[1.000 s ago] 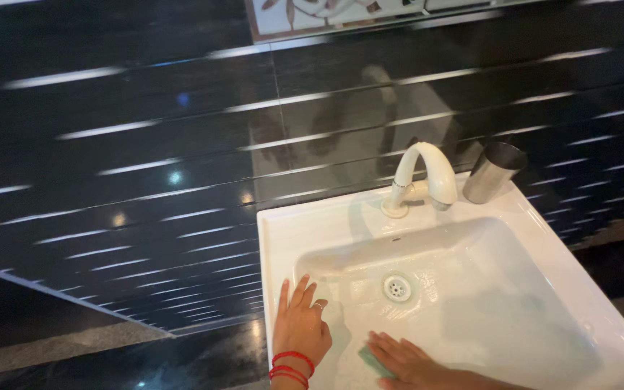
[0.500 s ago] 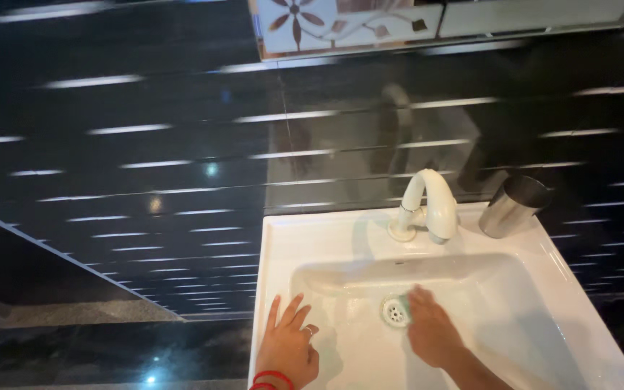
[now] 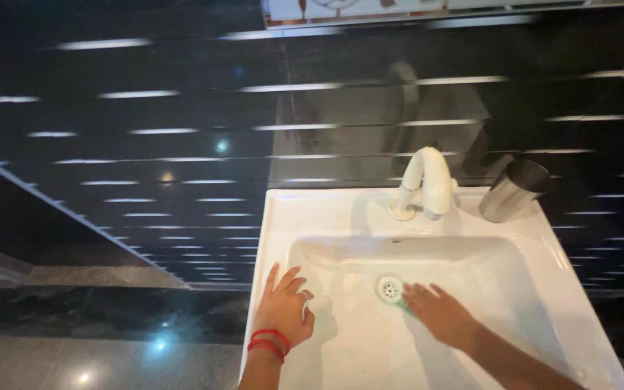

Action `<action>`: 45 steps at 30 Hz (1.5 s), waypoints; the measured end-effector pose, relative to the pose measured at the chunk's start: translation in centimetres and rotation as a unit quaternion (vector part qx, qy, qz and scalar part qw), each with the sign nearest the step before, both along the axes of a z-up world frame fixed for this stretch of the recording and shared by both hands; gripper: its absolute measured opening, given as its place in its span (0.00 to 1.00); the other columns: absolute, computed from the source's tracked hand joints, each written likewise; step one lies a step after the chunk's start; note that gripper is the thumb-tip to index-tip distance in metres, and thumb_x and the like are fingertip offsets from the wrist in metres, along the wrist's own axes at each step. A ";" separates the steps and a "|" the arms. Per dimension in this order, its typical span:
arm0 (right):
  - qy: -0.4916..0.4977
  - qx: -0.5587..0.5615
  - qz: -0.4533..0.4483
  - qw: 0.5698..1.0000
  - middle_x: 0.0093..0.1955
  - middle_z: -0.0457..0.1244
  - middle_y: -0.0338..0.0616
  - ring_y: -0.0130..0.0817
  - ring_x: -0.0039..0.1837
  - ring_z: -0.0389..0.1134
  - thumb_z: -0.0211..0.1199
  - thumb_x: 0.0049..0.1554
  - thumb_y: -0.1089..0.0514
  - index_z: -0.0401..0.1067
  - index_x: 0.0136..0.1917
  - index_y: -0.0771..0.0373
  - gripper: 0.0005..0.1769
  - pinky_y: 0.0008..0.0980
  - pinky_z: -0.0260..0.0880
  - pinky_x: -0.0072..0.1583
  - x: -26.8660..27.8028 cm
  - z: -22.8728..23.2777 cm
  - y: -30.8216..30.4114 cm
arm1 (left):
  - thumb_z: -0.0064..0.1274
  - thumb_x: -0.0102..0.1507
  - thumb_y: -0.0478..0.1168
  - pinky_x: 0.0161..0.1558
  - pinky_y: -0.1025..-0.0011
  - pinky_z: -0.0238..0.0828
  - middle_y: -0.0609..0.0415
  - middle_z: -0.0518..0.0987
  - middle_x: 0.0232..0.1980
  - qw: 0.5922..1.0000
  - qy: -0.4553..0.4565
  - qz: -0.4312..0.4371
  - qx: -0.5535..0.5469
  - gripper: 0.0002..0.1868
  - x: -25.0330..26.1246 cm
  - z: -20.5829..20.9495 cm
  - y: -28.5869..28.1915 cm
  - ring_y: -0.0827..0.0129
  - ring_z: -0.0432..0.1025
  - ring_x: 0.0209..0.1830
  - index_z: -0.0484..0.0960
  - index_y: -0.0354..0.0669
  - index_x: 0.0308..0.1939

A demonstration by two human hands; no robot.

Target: The person rinses a metal cup, then uses a green sponge to scrub the white bathroom sink basin and faucet area. The person repeatedly wets the sponge and scrubs the sink surface throughout the clip.

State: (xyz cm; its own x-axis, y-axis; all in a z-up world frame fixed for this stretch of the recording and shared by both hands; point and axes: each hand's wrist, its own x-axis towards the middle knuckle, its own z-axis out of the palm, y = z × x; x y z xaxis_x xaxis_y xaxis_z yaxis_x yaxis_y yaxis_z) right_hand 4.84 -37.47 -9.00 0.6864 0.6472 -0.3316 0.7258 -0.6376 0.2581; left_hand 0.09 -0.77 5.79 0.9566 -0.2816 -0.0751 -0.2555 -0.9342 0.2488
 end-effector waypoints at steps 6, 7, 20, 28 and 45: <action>-0.007 -0.027 -0.058 0.998 0.85 0.35 0.64 0.50 0.83 0.41 0.47 0.60 0.63 0.47 0.78 0.75 0.35 0.39 0.52 0.73 1.2 -3.6 1.4 | 0.52 0.55 0.41 0.79 0.51 0.26 0.52 0.77 0.60 1.000 0.000 0.008 0.008 0.15 -0.4 -0.1 0.1 0.64 0.53 0.77 0.88 0.45 0.42; -0.001 -0.014 -0.090 0.996 0.85 0.34 0.65 0.50 0.84 0.39 0.47 0.59 0.63 0.46 0.78 0.75 0.36 0.38 0.49 0.74 0.7 -3.8 1.9 | 0.52 0.56 0.41 0.79 0.51 0.26 0.52 0.77 0.60 1.000 -0.003 0.006 0.006 0.15 -0.3 -0.1 0.1 0.64 0.53 0.77 0.88 0.44 0.42; 0.154 0.338 -0.167 0.913 0.87 0.31 0.54 0.51 0.83 0.35 0.60 0.59 0.57 0.46 0.82 0.63 0.42 0.44 0.36 0.77 -1.5 0.5 9.2 | 0.53 0.55 0.44 0.78 0.51 0.27 0.49 0.81 0.54 0.996 -0.042 -0.004 -0.084 0.13 0.1 -0.3 0.6 0.58 0.61 0.72 0.89 0.43 0.36; 0.092 0.293 -0.279 0.910 0.69 0.61 0.37 0.37 0.69 0.64 0.52 0.52 0.72 0.66 0.75 0.42 0.42 0.31 0.65 0.71 0.1 -3.3 7.5 | 0.52 0.56 0.44 0.79 0.49 0.24 0.49 0.82 0.50 0.993 0.010 -0.037 -0.112 0.14 1.5 0.6 1.1 0.59 0.66 0.65 0.88 0.41 0.37; -0.040 0.074 -0.195 0.977 0.83 0.48 0.34 0.41 0.80 0.49 0.50 0.51 0.69 0.50 0.81 0.49 0.46 0.50 0.48 0.75 0.5 -0.5 7.1 | 0.52 0.56 0.44 0.80 0.53 0.23 0.56 0.82 0.46 0.994 0.050 -0.057 -0.082 0.13 2.8 1.2 1.0 0.67 0.69 0.60 0.87 0.43 0.37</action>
